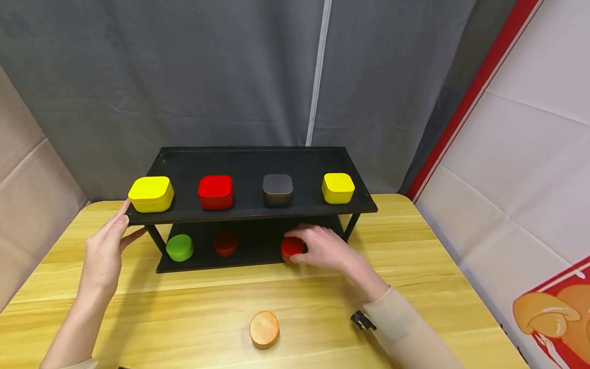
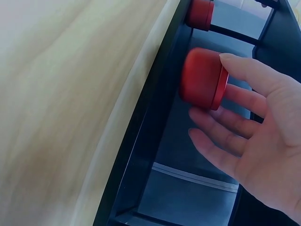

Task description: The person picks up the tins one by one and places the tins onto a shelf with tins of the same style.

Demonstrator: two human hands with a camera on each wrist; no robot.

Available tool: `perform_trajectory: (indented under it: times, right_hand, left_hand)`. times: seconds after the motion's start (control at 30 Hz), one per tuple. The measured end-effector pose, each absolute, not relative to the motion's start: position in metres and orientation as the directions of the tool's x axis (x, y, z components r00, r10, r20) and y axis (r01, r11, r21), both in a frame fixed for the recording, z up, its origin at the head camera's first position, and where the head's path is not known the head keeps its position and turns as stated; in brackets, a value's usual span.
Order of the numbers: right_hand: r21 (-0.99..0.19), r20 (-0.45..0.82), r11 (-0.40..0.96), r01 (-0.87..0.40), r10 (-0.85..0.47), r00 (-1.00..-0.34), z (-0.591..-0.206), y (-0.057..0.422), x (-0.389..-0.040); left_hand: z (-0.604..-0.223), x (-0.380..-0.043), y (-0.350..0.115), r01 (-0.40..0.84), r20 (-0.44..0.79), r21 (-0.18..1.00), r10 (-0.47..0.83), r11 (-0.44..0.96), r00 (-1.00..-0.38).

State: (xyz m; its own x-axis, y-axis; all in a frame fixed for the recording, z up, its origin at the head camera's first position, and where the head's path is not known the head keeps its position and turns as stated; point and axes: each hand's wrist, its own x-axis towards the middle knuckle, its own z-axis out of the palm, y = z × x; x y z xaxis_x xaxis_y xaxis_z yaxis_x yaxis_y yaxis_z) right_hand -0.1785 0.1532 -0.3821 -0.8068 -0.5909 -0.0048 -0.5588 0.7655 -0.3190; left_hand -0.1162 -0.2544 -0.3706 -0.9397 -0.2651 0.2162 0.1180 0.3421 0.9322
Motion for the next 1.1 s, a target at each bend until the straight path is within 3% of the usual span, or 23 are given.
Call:
perform_trajectory:
  times: [1.1]
  right_hand:
    - [-0.278, -0.058, 0.800, -0.531, -0.566, -0.822, -0.386, 0.135, -0.207]
  left_hand:
    - [-0.370, -0.116, -0.253, 0.111, 0.216, 0.927, -0.269, 0.358, -0.939]
